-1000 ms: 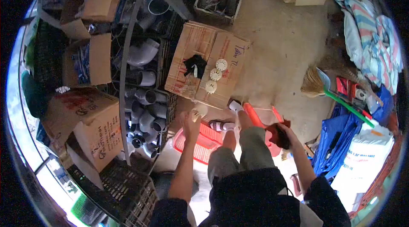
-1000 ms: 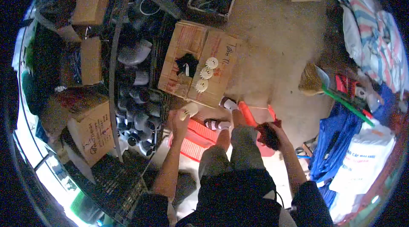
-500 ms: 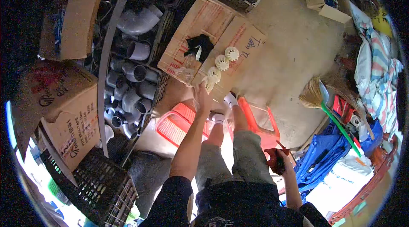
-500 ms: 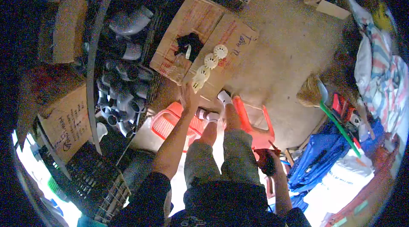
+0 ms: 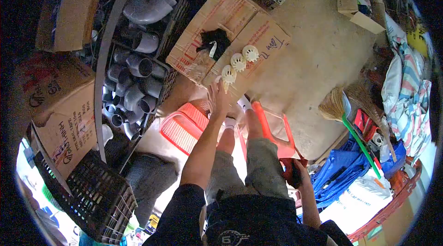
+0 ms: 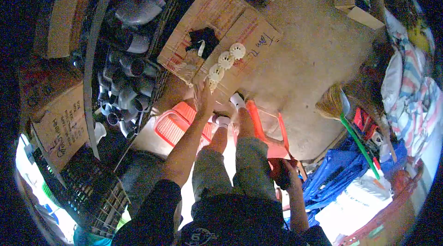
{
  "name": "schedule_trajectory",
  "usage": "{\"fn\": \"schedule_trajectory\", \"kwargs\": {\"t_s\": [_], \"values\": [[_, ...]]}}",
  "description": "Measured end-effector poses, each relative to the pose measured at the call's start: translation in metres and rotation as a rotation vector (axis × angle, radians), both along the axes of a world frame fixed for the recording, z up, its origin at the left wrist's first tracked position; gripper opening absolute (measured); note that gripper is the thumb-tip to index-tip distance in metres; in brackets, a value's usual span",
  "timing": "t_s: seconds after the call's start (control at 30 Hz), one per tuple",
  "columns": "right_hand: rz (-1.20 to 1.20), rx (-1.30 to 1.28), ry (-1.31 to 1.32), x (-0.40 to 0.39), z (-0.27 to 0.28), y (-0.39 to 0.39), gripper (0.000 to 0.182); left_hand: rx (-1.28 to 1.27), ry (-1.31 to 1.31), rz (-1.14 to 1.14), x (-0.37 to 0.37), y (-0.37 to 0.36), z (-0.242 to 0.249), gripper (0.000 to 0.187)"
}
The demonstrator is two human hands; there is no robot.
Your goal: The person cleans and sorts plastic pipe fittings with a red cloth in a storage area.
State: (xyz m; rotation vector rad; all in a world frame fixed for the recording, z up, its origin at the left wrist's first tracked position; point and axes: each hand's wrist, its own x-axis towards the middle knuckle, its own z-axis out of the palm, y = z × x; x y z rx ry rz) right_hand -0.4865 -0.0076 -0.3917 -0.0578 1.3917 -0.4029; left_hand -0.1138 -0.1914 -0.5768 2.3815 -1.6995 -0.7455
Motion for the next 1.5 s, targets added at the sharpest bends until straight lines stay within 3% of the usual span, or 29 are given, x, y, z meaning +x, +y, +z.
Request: {"fn": "schedule_trajectory", "kwargs": {"t_s": [0.1, 0.2, 0.27, 0.5, 0.6, 0.63, 0.67, 0.77, 0.8, 0.83, 0.87, 0.9, 0.93, 0.97, 1.03, 1.07, 1.17, 1.37, 1.5], "values": [[0.249, -0.134, 0.065, 0.002, -0.001, -0.002, 0.04, -0.005, -0.009, -0.025, 0.001, 0.0, 0.001, 0.057], [0.027, 0.003, 0.001, 0.014, 0.022, -0.026, 0.041, -0.048, -0.027, -0.034, 0.003, -0.004, 0.009, 0.059], [-0.313, 0.216, -0.094, 0.016, 0.031, -0.035, 0.041, -0.079, -0.073, -0.049, 0.005, -0.003, 0.011, 0.064], [-0.273, 0.19, -0.129, -0.01, 0.02, -0.018, 0.047, -0.045, 0.093, 0.036, 0.01, -0.01, 0.01, 0.076], [-0.275, 0.077, -0.205, -0.012, 0.018, -0.027, 0.038, -0.133, 0.14, 0.04, 0.01, -0.005, 0.034, 0.08], [-0.267, 0.036, -0.19, -0.02, 0.012, -0.025, 0.038, -0.147, 0.132, 0.056, 0.009, 0.001, 0.049, 0.081], [0.031, -0.165, -0.007, -0.013, 0.019, -0.035, 0.039, -0.163, 0.118, 0.07, 0.01, 0.01, 0.064, 0.081], [-0.294, 0.007, -0.152, 0.007, 0.034, -0.074, 0.044, -0.153, 0.211, 0.144, 0.021, 0.068, 0.1, 0.075], [0.247, -0.318, 0.171, 0.017, 0.031, -0.082, 0.043, -0.223, 0.119, 0.084, 0.025, 0.091, 0.116, 0.069], [0.468, -0.568, 0.26, 0.028, 0.032, -0.095, 0.042, -0.02, 0.252, 0.16, 0.031, 0.106, 0.149, 0.066], [0.697, -0.841, 0.434, 0.039, 0.033, -0.108, 0.042, -0.13, 0.328, 0.123, 0.044, 0.142, 0.146, 0.06], [0.846, -1.089, 0.641, 0.049, 0.033, -0.121, 0.042, 0.06, 0.45, 0.196, 0.053, 0.161, 0.173, 0.054], [0.716, -1.03, 0.526, 0.065, 0.043, -0.133, 0.04, 0.247, 0.577, 0.274, 0.064, 0.179, 0.199, 0.049], [0.594, -0.964, 0.41, 0.084, 0.056, -0.144, 0.039, 0.264, 0.639, 0.308, 0.072, 0.197, 0.219, 0.047], [0.622, -1.178, 0.482, 0.128, 0.099, -0.171, 0.037, 0.295, 0.77, 0.379, 0.087, 0.229, 0.253, 0.042], [0.746, -1.473, 0.672, 0.155, 0.139, -0.188, 0.037, 0.237, 0.686, 0.381, 0.095, 0.242, 0.269, 0.041], [0.689, -1.602, 0.531, 0.202, 0.186, -0.199, 0.037, 0.124, 0.521, 0.449, 0.111, 0.27, 0.315, 0.038], [0.582, -1.49, 0.163, 0.26, 0.229, -0.188, 0.038, -0.298, 0.694, 0.643, 0.11, 0.275, 0.439, 0.041], [0.587, -1.383, 0.021, 0.285, 0.247, -0.183, 0.039, -0.36, 0.792, 0.564, 0.113, 0.286, 0.515, 0.041]]}}
